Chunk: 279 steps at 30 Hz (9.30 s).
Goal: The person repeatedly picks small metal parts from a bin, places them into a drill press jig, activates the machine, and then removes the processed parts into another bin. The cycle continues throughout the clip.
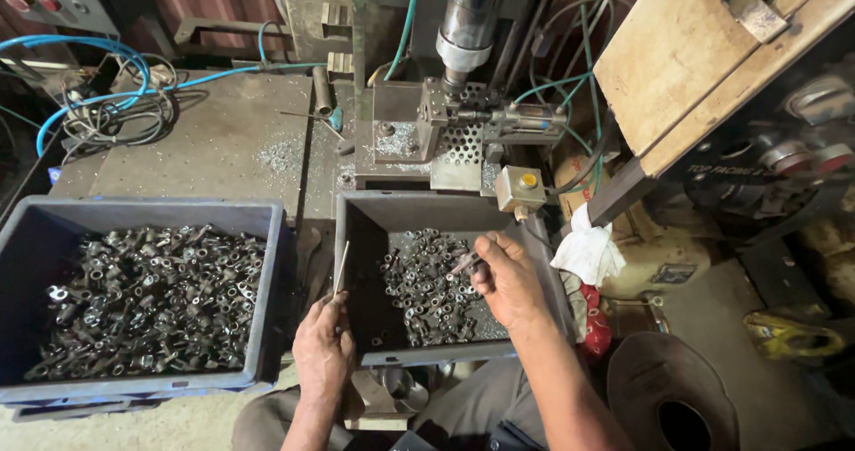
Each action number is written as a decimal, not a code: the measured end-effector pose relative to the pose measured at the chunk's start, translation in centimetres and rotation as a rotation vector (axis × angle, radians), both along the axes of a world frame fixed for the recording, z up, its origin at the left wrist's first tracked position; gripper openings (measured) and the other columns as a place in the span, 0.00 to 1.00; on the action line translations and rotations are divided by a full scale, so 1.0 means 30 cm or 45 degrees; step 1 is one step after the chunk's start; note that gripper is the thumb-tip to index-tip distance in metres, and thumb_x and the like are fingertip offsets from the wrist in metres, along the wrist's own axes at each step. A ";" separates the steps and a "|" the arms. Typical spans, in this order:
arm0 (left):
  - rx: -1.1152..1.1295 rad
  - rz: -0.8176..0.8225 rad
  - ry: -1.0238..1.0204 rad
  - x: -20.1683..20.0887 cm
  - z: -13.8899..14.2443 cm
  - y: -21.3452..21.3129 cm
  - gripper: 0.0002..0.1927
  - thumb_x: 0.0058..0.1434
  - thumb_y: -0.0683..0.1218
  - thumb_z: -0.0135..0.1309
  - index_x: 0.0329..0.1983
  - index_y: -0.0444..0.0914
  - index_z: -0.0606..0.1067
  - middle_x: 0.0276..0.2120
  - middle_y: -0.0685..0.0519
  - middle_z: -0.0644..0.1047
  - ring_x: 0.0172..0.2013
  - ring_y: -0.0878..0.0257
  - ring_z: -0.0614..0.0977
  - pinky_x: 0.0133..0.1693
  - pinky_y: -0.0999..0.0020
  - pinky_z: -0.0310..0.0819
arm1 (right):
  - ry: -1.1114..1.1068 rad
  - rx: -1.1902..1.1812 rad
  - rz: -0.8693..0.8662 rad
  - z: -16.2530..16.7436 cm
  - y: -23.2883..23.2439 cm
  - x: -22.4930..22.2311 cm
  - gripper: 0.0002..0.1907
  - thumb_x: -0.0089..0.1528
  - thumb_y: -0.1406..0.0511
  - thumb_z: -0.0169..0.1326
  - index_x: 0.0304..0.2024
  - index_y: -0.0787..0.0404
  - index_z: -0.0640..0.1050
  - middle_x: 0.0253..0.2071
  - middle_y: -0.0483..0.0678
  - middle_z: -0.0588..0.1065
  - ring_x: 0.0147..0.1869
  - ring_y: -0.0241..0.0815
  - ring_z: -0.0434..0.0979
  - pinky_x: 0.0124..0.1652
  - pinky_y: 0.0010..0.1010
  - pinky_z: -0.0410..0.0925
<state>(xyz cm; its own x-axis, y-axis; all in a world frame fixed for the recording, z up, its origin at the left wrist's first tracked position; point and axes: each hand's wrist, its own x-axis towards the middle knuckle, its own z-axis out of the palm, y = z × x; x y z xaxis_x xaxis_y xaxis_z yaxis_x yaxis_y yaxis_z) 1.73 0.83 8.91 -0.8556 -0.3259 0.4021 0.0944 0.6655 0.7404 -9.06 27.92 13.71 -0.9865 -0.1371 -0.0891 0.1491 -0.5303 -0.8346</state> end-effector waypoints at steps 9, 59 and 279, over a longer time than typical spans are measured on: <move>-0.259 0.046 -0.085 0.023 -0.025 -0.208 0.24 0.51 0.37 0.55 0.52 0.43 0.78 0.39 0.48 0.80 0.38 0.50 0.82 0.43 0.56 0.77 | -0.002 0.004 -0.152 0.112 0.003 0.032 0.08 0.62 0.63 0.62 0.31 0.55 0.75 0.23 0.36 0.71 0.20 0.28 0.68 0.20 0.21 0.60; -0.820 0.011 -1.449 -0.158 -0.144 -0.776 0.17 0.60 0.59 0.55 0.47 0.51 0.85 0.50 0.50 0.84 0.55 0.52 0.85 0.56 0.56 0.81 | 0.253 1.232 0.042 -0.200 0.189 0.230 0.19 0.60 0.63 0.63 0.53 0.61 0.81 0.36 0.44 0.83 0.37 0.30 0.79 0.37 0.24 0.72; 0.822 0.046 -0.642 -0.013 -0.130 -0.319 0.17 0.66 0.44 0.64 0.56 0.37 0.87 0.32 0.32 0.80 0.27 0.46 0.83 0.32 0.37 0.77 | 0.301 0.778 0.355 -0.431 0.039 0.211 0.23 0.62 0.63 0.60 0.60 0.64 0.77 0.49 0.50 0.84 0.51 0.37 0.83 0.54 0.32 0.75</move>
